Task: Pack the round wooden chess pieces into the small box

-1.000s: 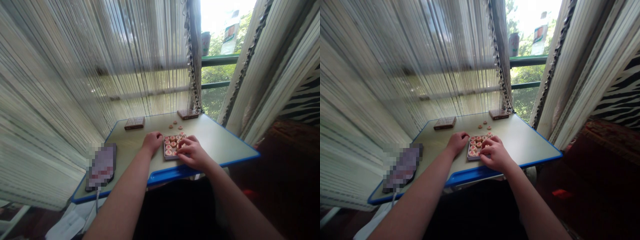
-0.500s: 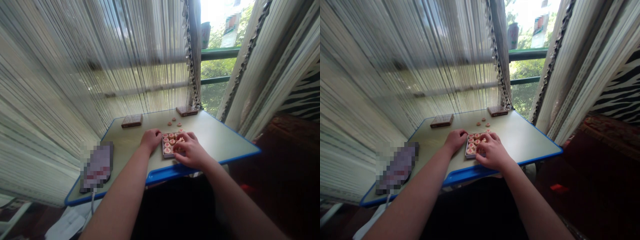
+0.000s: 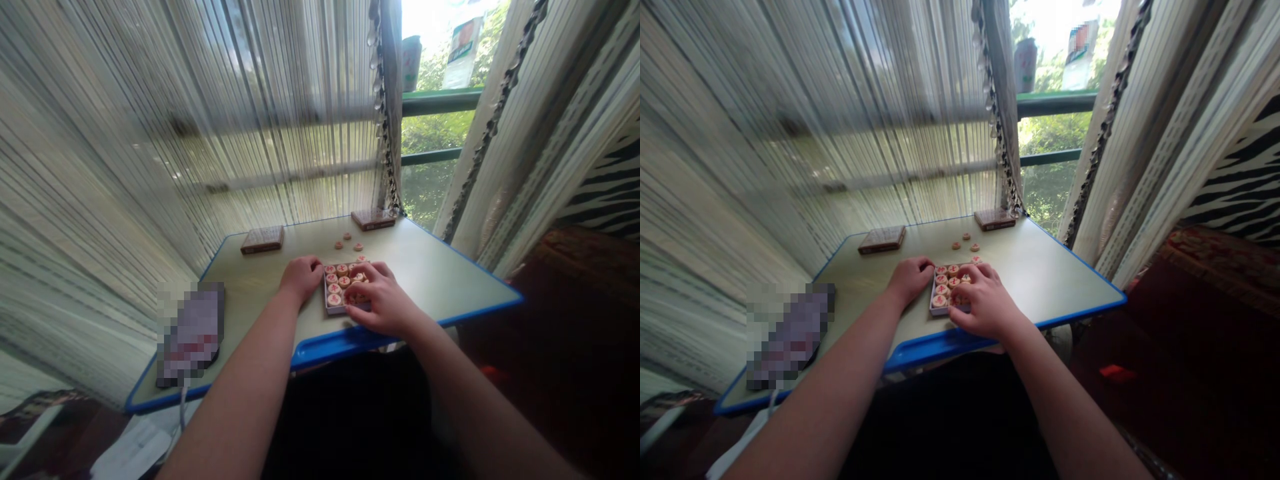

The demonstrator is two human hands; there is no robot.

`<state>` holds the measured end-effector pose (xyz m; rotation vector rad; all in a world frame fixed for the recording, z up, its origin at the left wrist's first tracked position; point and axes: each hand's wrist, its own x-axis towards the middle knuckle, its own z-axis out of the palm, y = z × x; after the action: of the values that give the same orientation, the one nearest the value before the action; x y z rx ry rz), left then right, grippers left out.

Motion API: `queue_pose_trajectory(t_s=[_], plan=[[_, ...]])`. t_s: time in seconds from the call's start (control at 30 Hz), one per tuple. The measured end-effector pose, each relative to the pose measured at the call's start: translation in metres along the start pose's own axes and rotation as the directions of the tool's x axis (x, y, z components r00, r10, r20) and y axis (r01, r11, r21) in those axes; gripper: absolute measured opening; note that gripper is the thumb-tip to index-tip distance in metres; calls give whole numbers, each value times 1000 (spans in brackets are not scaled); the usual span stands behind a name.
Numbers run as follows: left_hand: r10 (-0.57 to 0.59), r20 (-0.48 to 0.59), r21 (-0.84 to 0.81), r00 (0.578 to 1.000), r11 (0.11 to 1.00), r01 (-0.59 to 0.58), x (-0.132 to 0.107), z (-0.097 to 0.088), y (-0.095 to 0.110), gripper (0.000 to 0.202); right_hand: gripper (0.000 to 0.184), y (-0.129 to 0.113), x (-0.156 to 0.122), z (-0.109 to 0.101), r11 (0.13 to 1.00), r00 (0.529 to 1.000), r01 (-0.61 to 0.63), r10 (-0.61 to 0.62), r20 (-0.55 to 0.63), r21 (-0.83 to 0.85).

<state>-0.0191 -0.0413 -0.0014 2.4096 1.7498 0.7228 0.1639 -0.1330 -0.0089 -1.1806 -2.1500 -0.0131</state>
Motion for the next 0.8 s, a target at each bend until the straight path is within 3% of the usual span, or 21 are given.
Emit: queue_pose_trajectory(t_s=[0.13,0.3,0.37,0.43,0.57,0.67,0.8], plan=[[-2,5,-5,1000,1000,2,0,0,-1,28,20,0,-1,2,1000,999,-13,13,-49,-1],[2,7,-15,1000,1000,-1,1,-1,-2,27,18,4,-1,2,992,955,-124,108,-275,-40],[-14,14,-17,1000,1000,14,0,-1,-2,27,18,14,7,-2,986,938,-167,158,-308,-5],[-28,17,-22,999,999,28,0,-1,-1,26,19,31,23,-6,973,944,-230,231,-236,32],[-40,-25,-28,999,999,39,3,-1,-1,26,21,73,64,-5,940,942,-335,334,-29,-68],[-97,-143,-8,985,995,97,6,-1,-4,26,24,99,84,9,936,944,-331,330,-29,-121],[-122,-239,1,963,992,126,7,-1,-7,26,27,126,87,30,955,956,-292,290,-55,-47]])
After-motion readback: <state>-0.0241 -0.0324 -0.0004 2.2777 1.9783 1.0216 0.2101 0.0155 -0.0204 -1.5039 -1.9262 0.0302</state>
